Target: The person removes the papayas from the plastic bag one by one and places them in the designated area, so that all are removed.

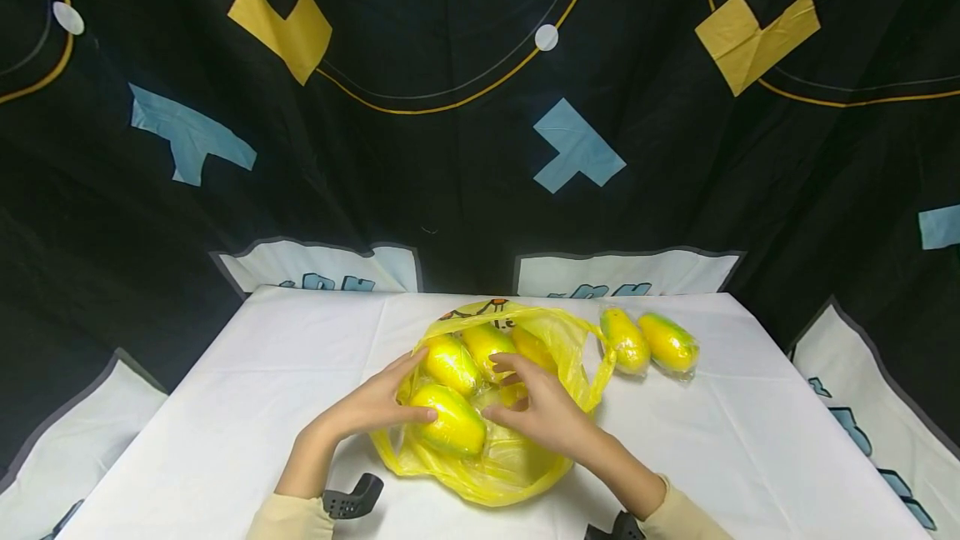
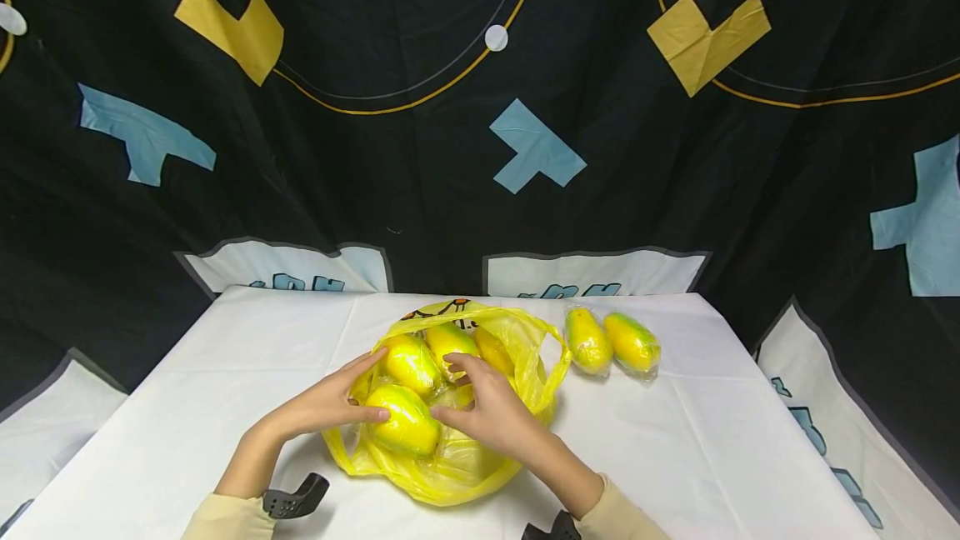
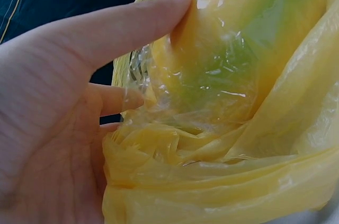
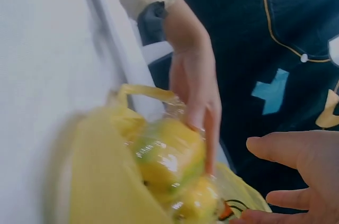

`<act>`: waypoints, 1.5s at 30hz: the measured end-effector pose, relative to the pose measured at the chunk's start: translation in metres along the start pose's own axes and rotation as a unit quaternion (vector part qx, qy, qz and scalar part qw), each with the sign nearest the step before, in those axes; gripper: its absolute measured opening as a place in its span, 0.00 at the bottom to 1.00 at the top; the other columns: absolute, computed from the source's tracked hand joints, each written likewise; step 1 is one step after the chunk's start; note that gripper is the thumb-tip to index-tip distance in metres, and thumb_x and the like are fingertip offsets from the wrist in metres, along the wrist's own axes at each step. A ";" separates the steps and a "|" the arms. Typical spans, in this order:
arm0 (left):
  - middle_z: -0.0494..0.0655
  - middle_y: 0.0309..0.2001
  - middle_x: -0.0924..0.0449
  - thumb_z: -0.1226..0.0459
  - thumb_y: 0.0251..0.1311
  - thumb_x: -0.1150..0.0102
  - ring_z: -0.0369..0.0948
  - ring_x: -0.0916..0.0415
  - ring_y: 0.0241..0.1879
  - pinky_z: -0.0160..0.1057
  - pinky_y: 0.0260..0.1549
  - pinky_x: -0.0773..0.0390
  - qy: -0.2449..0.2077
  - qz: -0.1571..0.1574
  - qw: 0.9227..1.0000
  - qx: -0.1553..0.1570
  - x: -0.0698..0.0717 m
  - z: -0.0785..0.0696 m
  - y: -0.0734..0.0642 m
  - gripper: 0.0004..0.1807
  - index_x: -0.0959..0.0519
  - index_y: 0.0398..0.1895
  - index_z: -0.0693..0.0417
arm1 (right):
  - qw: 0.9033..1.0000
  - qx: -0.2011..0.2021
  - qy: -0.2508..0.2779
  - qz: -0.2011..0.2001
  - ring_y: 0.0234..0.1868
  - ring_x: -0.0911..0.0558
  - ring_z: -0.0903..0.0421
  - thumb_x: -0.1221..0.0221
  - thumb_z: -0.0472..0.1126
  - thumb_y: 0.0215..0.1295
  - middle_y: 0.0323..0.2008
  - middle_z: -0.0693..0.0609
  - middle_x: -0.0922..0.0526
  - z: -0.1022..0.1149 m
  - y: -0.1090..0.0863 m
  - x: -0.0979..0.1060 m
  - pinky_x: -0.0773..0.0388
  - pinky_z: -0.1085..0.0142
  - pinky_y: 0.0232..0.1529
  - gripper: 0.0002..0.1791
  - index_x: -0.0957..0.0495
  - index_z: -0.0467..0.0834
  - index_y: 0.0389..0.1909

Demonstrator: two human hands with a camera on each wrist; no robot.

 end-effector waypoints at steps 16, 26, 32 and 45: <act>0.58 0.74 0.50 0.46 0.50 0.31 0.58 0.51 0.71 0.66 0.63 0.44 0.003 0.000 1.000 -0.001 0.000 0.000 -0.001 0.53 0.46 0.76 0.52 | 0.997 -0.010 -0.061 0.039 0.52 0.24 0.54 0.29 0.53 0.53 0.56 0.51 0.26 -0.010 0.010 -0.050 0.21 0.65 0.48 0.39 0.32 0.47 0.65; 0.58 0.74 0.50 0.45 0.50 0.32 0.59 0.50 0.71 0.67 0.62 0.42 0.005 0.000 1.000 0.005 0.000 -0.001 0.000 0.53 0.47 0.76 0.52 | 0.987 0.001 -0.159 0.015 0.44 0.25 0.60 0.29 0.58 0.50 0.55 0.55 0.31 -0.007 0.010 -0.059 0.22 0.63 0.50 0.39 0.30 0.53 0.64; 0.57 0.74 0.51 0.43 0.52 0.34 0.59 0.51 0.71 0.67 0.61 0.42 0.006 0.001 1.000 0.011 0.000 0.000 0.001 0.52 0.47 0.76 0.51 | 0.982 0.009 -0.190 -0.002 0.41 0.24 0.58 0.29 0.62 0.47 0.55 0.55 0.32 -0.008 0.011 -0.062 0.21 0.63 0.44 0.41 0.30 0.54 0.63; 0.58 0.74 0.51 0.43 0.54 0.36 0.59 0.50 0.71 0.67 0.61 0.42 0.012 0.002 1.000 0.012 -0.001 -0.002 0.000 0.51 0.47 0.76 0.52 | 0.980 0.017 -0.195 -0.025 0.42 0.23 0.61 0.28 0.61 0.47 0.52 0.57 0.30 -0.009 0.010 -0.064 0.20 0.62 0.46 0.41 0.29 0.51 0.62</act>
Point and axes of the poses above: each hand's wrist, its own y-axis towards the middle knuckle, its own x-axis out of the back of the hand, z = x × y, the point moved 9 cm from there along y, towards the middle knuckle
